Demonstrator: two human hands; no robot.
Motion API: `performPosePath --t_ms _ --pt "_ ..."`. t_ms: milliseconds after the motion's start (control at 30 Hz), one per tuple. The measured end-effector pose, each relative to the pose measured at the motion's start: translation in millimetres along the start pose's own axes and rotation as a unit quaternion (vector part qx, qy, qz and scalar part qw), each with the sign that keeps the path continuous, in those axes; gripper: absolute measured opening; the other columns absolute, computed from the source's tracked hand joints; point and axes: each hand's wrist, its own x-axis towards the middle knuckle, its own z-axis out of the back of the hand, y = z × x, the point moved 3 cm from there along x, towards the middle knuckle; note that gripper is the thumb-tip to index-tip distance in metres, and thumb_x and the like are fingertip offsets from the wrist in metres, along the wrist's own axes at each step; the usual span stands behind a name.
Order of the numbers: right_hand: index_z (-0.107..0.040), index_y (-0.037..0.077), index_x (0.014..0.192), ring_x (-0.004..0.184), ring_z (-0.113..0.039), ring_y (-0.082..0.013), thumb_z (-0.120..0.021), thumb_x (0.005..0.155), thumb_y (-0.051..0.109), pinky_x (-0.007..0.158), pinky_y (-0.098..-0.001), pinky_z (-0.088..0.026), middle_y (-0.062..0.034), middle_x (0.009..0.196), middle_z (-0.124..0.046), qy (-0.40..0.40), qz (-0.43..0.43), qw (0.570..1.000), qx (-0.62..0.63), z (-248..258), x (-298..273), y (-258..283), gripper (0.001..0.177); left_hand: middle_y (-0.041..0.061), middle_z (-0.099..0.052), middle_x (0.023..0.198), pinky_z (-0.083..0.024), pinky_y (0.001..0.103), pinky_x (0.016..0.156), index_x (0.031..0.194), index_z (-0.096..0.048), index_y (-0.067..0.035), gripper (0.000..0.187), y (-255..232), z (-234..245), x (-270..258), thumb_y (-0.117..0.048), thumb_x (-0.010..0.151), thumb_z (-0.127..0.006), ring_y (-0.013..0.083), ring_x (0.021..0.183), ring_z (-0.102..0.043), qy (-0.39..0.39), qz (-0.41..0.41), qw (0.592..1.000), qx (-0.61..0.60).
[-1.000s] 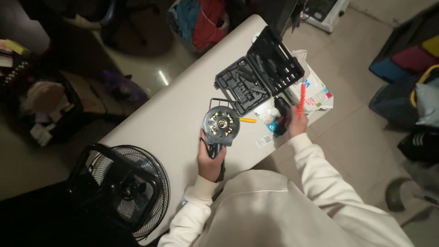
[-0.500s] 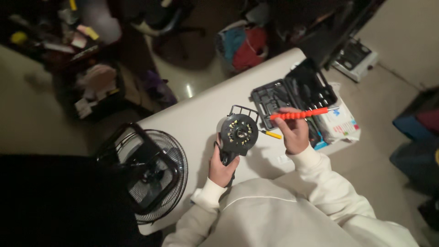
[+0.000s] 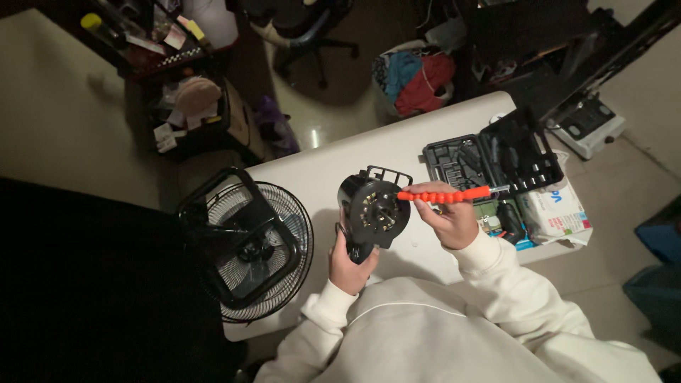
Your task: The person disassembles a black electric fan motor housing on a white table. They use a manual screwdriver to remove screws from the motor casing, then switch to a power drill to remove additional screws. The person removes the outer casing to expose the internal motor components.
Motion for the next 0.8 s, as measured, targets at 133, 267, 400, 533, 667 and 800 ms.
performPosePath --t_ms 133,267,400,533,667,800 --pt "-0.065 -0.003 0.116 0.108 -0.07 -0.0214 -0.061 0.1 0.0 0.097 -0.0337 -0.055 -0.0135 0.115 -0.071 0.007 -0.007 1.0 0.013 -3 1 6 0.017 0.017 -0.066 0.131 -0.054 0.033 0.099 0.161 -0.024 0.003 0.092 -5 4 -2 -0.003 0.083 -0.072 0.0216 0.115 -0.068 -0.001 -0.001 1.0 0.0" --pt "-0.062 -0.002 0.116 0.109 -0.072 -0.0216 -0.058 0.101 -0.001 0.097 -0.0338 -0.057 -0.0122 0.113 -0.07 0.025 0.01 0.999 0.024 -5 2 11 0.015 0.019 -0.066 0.134 -0.053 0.034 0.101 0.16 -0.023 0.004 0.093 -8 5 -5 -0.004 0.082 -0.073 0.0239 0.119 -0.069 0.001 -0.022 0.999 0.024" --pt "-0.064 -0.003 0.113 0.104 -0.07 -0.0239 -0.06 0.099 -0.004 0.093 -0.0341 -0.056 -0.0136 0.111 -0.069 0.012 0.062 0.997 -0.054 -5 2 15 0.015 0.019 -0.067 0.132 -0.054 0.035 0.101 0.16 -0.023 0.005 0.093 -7 4 -8 -0.005 0.082 -0.072 0.0246 0.118 -0.069 0.006 -0.014 1.0 0.01" --pt "-0.064 -0.003 0.112 0.105 -0.071 -0.0235 -0.06 0.1 -0.004 0.094 -0.0338 -0.057 -0.0128 0.112 -0.067 0.005 0.076 0.996 -0.034 -5 2 16 0.013 0.019 -0.068 0.131 -0.055 0.035 0.099 0.16 -0.023 0.006 0.093 -9 5 -8 -0.005 0.081 -0.072 0.0246 0.116 -0.07 0.002 -0.02 1.0 0.017" --pt "-0.064 -0.003 0.112 0.103 -0.072 -0.0232 -0.06 0.098 -0.004 0.092 -0.0339 -0.057 -0.0121 0.111 -0.068 0.014 0.048 0.998 -0.033 -4 -1 16 0.014 0.018 -0.069 0.129 -0.055 0.034 0.099 0.159 -0.025 0.006 0.092 -11 5 -9 -0.006 0.082 -0.072 0.0244 0.115 -0.071 0.006 -0.017 1.0 0.014" --pt "-0.062 -0.003 0.114 0.102 -0.071 -0.0224 -0.062 0.097 -0.004 0.092 -0.0329 -0.057 -0.0123 0.112 -0.067 0.024 0.07 0.996 -0.049 -6 2 27 0.017 0.018 -0.07 0.128 -0.056 0.035 0.097 0.159 -0.025 0.006 0.092 -12 5 -9 -0.006 0.081 -0.072 0.0249 0.113 -0.072 0.004 -0.014 1.0 0.021"
